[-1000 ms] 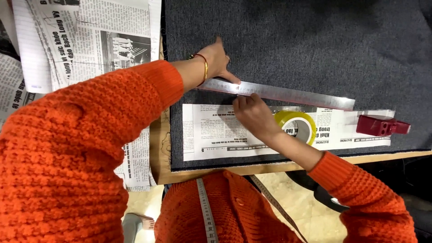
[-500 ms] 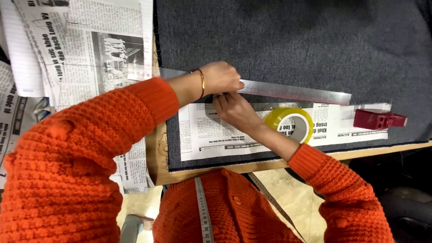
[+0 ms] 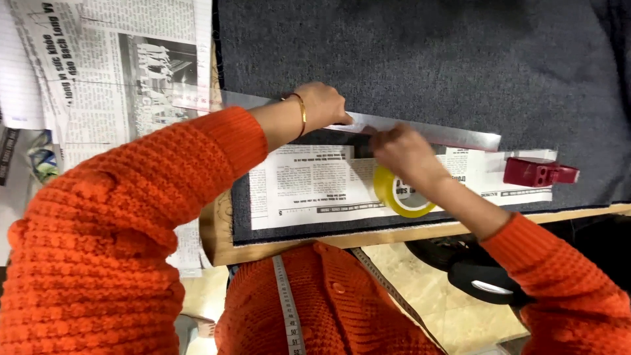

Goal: A person traces a paper pattern onto a large piece of dark fabric using tailor's chalk and a long ruler on a workbench.

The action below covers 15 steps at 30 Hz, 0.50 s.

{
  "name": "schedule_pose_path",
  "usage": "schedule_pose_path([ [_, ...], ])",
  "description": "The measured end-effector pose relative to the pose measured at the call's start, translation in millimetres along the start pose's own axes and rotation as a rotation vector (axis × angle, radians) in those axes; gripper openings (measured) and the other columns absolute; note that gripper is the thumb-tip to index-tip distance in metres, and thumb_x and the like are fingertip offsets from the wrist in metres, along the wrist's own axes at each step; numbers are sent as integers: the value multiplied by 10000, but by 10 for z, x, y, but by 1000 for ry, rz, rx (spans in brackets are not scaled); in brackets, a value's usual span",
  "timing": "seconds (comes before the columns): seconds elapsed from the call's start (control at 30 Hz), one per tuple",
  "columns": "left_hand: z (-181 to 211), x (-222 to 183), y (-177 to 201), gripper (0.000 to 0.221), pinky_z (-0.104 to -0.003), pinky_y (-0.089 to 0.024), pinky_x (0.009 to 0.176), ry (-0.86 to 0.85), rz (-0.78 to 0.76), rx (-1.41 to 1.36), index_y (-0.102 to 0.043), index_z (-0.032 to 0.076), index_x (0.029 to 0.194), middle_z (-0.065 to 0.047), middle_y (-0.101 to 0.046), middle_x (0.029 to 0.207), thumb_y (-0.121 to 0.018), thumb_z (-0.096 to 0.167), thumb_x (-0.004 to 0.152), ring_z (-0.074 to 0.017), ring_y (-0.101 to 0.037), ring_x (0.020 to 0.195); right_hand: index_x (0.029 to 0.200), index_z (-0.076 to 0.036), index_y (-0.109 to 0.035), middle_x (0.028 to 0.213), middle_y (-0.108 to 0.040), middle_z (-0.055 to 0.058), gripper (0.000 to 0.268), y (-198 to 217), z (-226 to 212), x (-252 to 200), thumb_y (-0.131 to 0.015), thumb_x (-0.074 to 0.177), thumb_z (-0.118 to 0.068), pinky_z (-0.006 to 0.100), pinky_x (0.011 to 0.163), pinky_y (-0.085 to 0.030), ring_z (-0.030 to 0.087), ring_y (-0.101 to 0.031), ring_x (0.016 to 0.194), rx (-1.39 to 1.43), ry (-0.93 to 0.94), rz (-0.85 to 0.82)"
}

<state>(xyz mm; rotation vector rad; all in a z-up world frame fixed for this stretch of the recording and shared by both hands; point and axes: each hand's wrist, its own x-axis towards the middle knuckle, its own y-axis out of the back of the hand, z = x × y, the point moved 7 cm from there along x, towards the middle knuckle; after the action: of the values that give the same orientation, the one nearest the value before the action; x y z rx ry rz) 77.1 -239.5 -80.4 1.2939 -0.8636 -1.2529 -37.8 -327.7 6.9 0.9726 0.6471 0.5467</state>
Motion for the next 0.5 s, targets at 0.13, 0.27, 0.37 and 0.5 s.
schedule_pose_path([
  [0.13,165,195,55,300,-401,-630,625,-36,141,-32,-779,224,920,-82,-762,786,-563,16,923,-282,-763,752,998,-131,-752,818,-741,21,142,145,150,2,-700,890,-55,270,777,-533,143,-744,727,130,-95,119],
  [0.27,312,579,23,249,-384,-630,616,-72,318,-82,-710,160,777,-39,-730,732,-564,-5,895,-268,-761,738,1021,-195,-727,854,-759,-44,167,-92,-115,154,-685,898,-89,265,794,-530,79,-739,760,138,-19,224],
  [0.37,310,613,99,270,-418,-637,667,-65,264,-104,-749,198,844,-54,-737,792,-555,18,901,-302,-760,795,974,-157,-727,820,-729,3,138,-197,-212,253,-683,895,-53,286,772,-521,141,-731,723,129,25,361],
  [0.5,297,535,228,450,-461,-642,764,-52,144,-172,-773,312,1108,-138,-753,911,-511,-9,933,-377,-750,894,899,-137,-731,697,-654,19,112,-188,-283,319,-691,899,-32,291,699,-496,147,-680,626,42,36,467],
])
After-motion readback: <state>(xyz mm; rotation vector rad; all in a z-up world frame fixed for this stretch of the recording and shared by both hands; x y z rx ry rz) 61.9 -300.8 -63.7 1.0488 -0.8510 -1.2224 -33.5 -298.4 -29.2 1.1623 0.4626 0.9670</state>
